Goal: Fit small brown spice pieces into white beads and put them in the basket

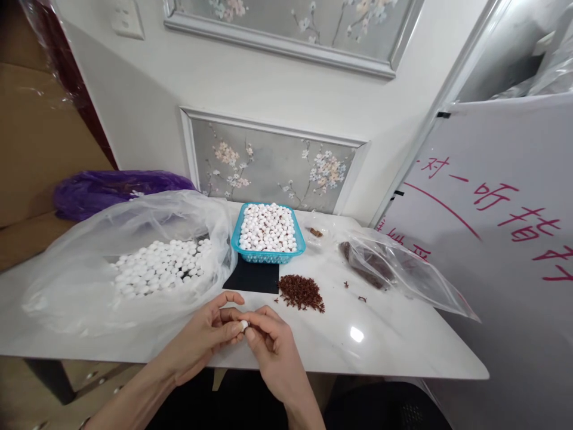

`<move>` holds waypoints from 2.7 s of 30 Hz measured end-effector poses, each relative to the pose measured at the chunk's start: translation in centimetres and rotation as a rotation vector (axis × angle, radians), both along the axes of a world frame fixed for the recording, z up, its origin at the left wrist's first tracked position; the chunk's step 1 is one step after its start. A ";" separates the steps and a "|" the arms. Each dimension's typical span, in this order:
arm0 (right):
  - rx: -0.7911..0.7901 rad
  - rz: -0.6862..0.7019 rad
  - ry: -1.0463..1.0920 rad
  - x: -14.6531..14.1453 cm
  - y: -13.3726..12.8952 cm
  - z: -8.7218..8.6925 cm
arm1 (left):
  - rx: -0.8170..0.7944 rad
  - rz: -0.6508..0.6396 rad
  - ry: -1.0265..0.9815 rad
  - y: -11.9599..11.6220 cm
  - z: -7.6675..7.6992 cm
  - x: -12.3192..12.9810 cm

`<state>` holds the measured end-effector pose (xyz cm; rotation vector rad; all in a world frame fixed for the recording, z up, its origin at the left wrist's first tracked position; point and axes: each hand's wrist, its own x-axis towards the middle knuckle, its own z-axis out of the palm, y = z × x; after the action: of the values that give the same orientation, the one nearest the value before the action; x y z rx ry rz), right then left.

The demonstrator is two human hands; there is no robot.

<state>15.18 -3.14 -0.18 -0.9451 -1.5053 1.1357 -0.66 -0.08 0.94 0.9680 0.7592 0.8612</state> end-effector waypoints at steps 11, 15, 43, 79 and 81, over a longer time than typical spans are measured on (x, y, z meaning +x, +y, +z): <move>0.056 -0.038 0.001 -0.2 0.0 -0.3 | 0.053 0.005 0.058 0.0 -0.2 0.1; 0.085 -0.052 -0.019 -0.4 0.1 -0.6 | 0.054 -0.002 0.084 0.1 0.0 0.1; 0.304 -0.609 -0.796 1.6 2.5 -2.6 | 0.017 0.156 0.011 0.0 -0.6 -0.1; 0.135 -0.496 -0.258 1.9 1.7 -3.0 | 0.504 0.352 0.672 3.6 5.0 -5.5; 0.085 -0.458 -0.125 1.7 1.0 -2.2 | 0.285 0.208 0.341 1.9 4.5 -3.5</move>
<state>16.84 -2.09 -2.35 -1.2418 -1.3290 0.6879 -4.13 1.80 5.41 1.3271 1.0613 1.0161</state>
